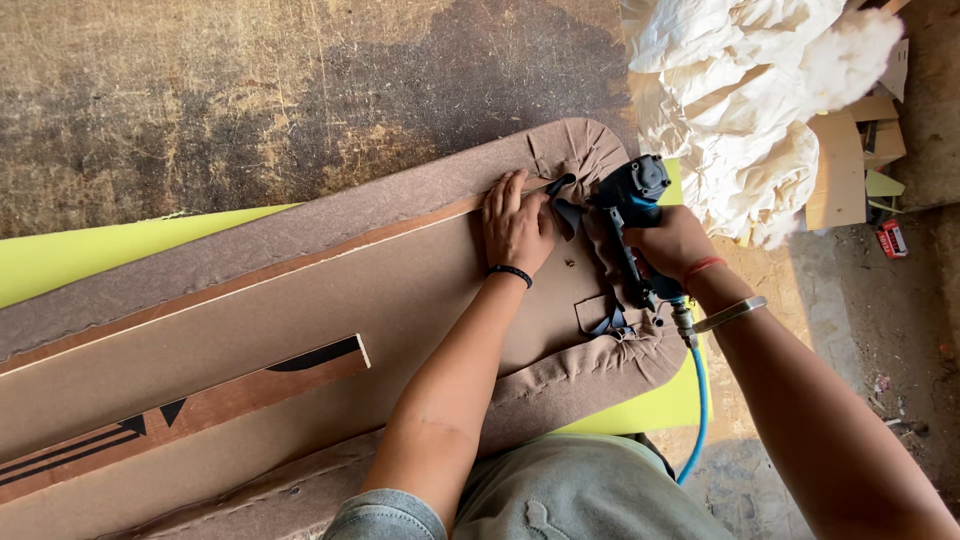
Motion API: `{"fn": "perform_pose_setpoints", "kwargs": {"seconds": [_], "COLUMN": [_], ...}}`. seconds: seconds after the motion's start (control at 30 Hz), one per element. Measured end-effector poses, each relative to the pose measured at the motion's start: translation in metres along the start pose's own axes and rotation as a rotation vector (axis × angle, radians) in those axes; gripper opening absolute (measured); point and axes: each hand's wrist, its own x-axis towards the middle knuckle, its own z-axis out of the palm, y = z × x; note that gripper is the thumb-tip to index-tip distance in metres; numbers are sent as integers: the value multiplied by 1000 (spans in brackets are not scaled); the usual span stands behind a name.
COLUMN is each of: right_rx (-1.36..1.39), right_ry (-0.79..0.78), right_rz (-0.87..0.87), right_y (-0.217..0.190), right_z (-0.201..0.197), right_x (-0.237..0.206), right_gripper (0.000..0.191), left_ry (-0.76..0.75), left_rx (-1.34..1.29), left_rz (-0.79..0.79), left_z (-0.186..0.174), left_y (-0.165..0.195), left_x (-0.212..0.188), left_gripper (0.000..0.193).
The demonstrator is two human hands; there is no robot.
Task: The person uses a pneumatic nail gun to staple brown fabric over the edges of a long wooden panel, pressing the fabric flat as they work around the border. They then position a strip of wood on the panel, lay a large foam pad on top, and drape a fabric cover over the foam, smoothing it with their hands.
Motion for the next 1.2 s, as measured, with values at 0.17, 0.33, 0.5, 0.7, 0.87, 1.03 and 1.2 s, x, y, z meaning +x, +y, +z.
{"fn": "perform_pose_setpoints", "kwargs": {"seconds": [0.17, 0.33, 0.5, 0.7, 0.87, 1.03, 1.2], "right_rx": [206, 154, 125, 462, 914, 1222, 1421], "right_ry": [-13, -14, -4, -24, -136, -200, -172], "right_rz": [55, 86, 35, 89, 131, 101, 16], "right_y": [18, 36, 50, 93, 130, 174, 194], "right_z": [-4, 12, 13, 10, 10, 10, 25], "right_x": [-23, -48, -64, -98, -102, -98, -99], "right_gripper": [17, 13, 24, 17, 22, 18, 21], "left_ry": [-8, 30, 37, 57, 75, -266, -291], "left_rx": [-3, 18, 2, -24, -92, -61, 19], "left_rz": [-1, 3, 26, 49, 122, 224, 180], "left_z": [-1, -3, -11, -18, -28, -21, 6], "left_y": [-1, 4, 6, 8, 13, 51, 79], "left_x": [-2, -2, -5, -3, -12, -53, -42], "left_gripper": [24, 21, 24, 28, 37, 52, 39]}}
